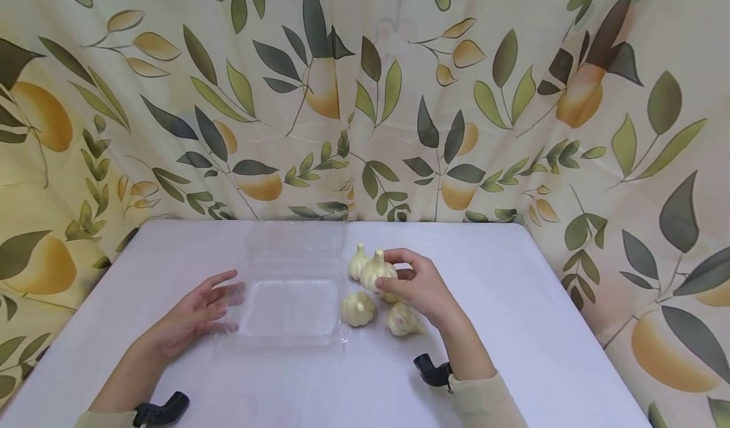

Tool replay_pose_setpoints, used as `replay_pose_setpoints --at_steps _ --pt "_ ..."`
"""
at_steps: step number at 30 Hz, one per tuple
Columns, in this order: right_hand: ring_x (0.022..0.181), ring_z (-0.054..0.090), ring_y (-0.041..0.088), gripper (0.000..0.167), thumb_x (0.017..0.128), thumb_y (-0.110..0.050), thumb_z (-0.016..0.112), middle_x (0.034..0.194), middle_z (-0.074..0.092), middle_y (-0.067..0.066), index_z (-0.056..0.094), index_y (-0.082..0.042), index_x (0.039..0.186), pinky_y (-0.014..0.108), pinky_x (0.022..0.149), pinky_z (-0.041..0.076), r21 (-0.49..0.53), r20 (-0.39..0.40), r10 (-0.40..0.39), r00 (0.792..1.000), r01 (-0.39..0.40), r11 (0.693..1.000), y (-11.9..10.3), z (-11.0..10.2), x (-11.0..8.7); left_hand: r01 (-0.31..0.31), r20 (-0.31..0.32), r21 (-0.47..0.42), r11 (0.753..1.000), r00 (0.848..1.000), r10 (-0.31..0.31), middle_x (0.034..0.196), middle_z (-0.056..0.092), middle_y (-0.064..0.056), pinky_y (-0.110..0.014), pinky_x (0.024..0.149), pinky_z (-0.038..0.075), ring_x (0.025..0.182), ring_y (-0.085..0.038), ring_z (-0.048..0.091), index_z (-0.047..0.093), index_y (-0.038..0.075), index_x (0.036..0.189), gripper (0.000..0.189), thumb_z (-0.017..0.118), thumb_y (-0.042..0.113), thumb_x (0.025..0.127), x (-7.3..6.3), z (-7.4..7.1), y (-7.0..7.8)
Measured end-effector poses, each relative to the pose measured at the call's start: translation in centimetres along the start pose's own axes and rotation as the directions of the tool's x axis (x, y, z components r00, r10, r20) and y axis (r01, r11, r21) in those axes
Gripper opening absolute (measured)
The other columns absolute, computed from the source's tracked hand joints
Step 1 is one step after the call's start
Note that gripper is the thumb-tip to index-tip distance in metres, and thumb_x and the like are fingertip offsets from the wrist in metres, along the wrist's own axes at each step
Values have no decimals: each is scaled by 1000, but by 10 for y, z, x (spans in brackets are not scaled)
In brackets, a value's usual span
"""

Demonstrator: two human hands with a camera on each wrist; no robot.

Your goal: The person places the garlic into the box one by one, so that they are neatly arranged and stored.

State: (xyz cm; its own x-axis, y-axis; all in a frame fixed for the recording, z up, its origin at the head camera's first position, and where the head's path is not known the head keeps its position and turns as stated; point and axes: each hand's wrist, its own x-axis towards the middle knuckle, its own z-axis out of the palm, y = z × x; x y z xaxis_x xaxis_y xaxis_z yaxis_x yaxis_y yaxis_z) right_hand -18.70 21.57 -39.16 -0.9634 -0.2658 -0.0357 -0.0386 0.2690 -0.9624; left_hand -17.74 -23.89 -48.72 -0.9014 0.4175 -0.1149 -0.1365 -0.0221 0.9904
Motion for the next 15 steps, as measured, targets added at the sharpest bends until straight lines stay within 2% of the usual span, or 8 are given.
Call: replay_pose_setpoints --at_steps 7,15 --pt "105 64 20 47 86 -11 76 135 51 18 57 -1 127 27 83 57 0 15 -29 999 29 1000 -3 7 4 6 -8 -12 1000 1000 -6 159 25 -19 -45 90 56 133 -31 41 22 12 158 70 56 2 98 1 3 4" --pt "100 66 16 44 85 -6 75 129 52 16 57 1 125 26 78 58 44 21 -50 999 49 998 -6 16 8 15 -27 -11 1000 1000 -16 162 24 -14 -44 90 57 135 -31 43 23 13 157 70 57 2 98 1 6 2"
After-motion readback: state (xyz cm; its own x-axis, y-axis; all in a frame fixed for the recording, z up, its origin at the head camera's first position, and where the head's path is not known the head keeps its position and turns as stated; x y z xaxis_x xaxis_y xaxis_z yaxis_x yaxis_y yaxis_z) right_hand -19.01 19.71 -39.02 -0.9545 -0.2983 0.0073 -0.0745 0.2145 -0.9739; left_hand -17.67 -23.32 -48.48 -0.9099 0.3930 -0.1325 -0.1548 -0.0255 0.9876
